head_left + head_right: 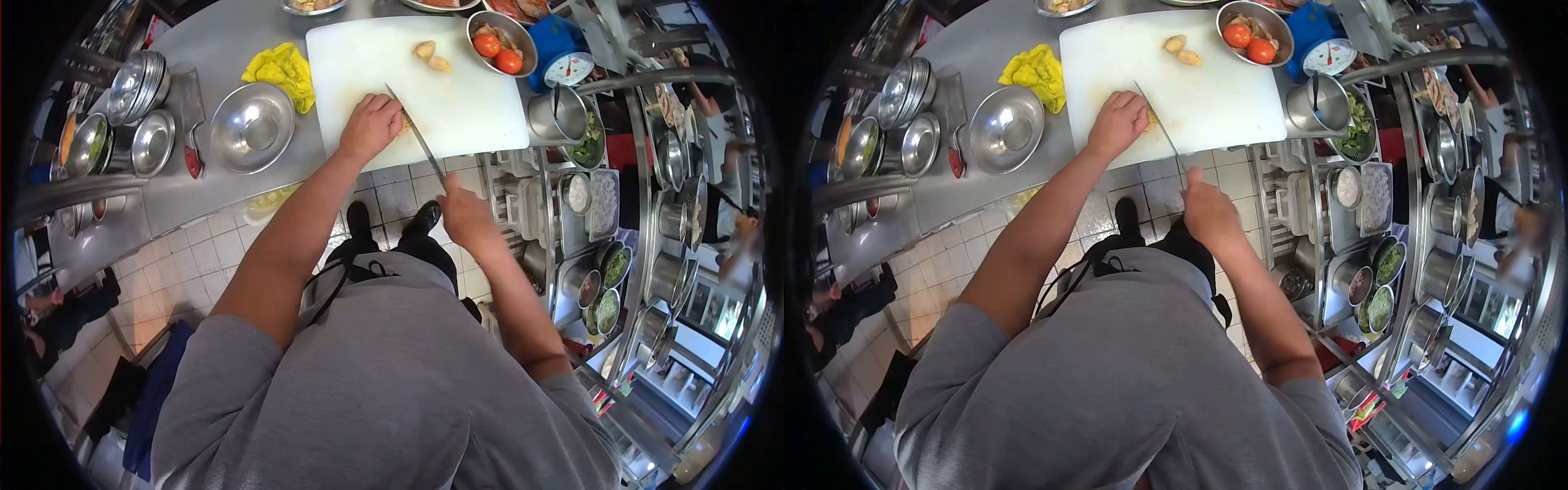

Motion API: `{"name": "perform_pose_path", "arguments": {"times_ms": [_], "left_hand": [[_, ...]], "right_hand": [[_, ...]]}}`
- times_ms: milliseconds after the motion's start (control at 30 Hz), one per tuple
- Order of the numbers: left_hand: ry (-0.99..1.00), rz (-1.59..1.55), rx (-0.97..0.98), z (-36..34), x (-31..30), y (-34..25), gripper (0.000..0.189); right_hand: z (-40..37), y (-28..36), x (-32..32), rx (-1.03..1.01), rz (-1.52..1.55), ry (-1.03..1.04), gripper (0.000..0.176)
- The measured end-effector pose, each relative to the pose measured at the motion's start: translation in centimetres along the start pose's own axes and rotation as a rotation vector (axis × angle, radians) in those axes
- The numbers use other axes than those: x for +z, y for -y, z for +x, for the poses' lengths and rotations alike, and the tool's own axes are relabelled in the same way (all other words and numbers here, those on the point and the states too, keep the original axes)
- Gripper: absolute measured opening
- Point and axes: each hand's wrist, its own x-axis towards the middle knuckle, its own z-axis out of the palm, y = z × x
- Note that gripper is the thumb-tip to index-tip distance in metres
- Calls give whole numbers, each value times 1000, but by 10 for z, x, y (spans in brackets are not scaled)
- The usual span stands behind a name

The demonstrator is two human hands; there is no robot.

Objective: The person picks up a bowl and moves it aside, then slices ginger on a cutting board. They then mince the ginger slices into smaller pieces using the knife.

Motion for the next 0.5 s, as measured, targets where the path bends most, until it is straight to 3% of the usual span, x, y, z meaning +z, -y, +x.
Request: {"name": "perform_pose_path", "arguments": {"times_ms": [33, 133, 233, 267, 367, 500], "left_hand": [[-9, -1, 2, -1, 1, -2, 10], [-27, 0, 28, -1, 0, -1, 9], [-26, 15, 0, -2, 2, -1, 9], [-26, 12, -9, -3, 2, -2, 9], [-31, -9, -3, -3, 2, -3, 9], [-28, -16, -1, -2, 3, -1, 9]], "right_hand": [[22, -14, 34, -39, 58, -55, 24], [55, -6, 15, -92, 54, -33, 23], [22, 8, -28, -71, -14, 34, 26], [14, 7, -28, -62, -36, 88, 29], [42, 1, 14, -69, 57, 2, 32], [23, 15, -27, -61, 34, 39, 33]]}}
